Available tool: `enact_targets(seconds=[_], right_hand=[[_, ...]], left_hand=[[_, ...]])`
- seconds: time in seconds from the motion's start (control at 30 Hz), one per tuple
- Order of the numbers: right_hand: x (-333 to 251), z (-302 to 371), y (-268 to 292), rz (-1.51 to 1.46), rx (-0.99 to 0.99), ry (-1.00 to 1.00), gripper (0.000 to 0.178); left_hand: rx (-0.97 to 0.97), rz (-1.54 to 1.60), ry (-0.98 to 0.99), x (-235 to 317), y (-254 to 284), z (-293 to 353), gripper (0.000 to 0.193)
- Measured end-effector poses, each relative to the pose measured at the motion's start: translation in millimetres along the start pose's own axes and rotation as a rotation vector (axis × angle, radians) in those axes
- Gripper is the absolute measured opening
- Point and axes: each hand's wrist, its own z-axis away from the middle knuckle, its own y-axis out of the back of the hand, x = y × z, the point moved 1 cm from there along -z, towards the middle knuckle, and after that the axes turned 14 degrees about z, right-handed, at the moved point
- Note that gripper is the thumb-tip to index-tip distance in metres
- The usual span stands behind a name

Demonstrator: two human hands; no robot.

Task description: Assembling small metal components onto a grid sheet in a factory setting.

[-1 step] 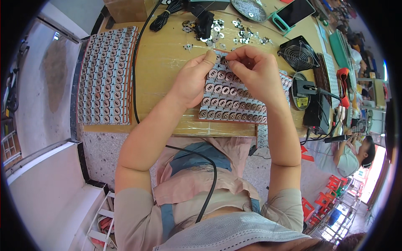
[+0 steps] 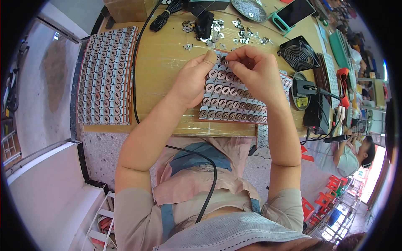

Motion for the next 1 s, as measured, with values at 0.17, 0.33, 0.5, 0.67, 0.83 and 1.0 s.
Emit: enact_targets(seconds=[0.17, 0.33, 0.5, 0.67, 0.83, 1.0], right_hand=[[-3.3, 0.9, -1.2, 0.062, -0.008, 0.04, 0.014], [-13.5, 15.7, -6.1, 0.174, 0.215, 0.148, 0.012], [-21.8, 41.1, -11.4, 0.091, 0.453, 0.078, 0.015], [-24.4, 48.6, -11.6, 0.041, 0.541, 0.144, 0.013], [-23.8, 52.0, -9.7, 0.101, 0.558, 0.214, 0.015], [-22.1, 53.8, -12.1, 0.119, 0.568, 0.228, 0.014]], left_hand=[[0.017, -0.039, -0.023, -0.1, -3.5, 2.8, 0.036], [-0.019, -0.06, -0.043, -2.7, -7.9, 7.1, 0.036], [-0.095, -0.183, -0.042, -3.0, -22.5, 17.0, 0.039], [-0.181, -0.234, -0.079, -5.2, -26.0, 22.6, 0.044], [-0.199, -0.296, -0.116, -5.9, -26.7, 24.8, 0.045], [-0.191, -0.406, -0.175, -10.1, -24.9, 22.5, 0.046]])
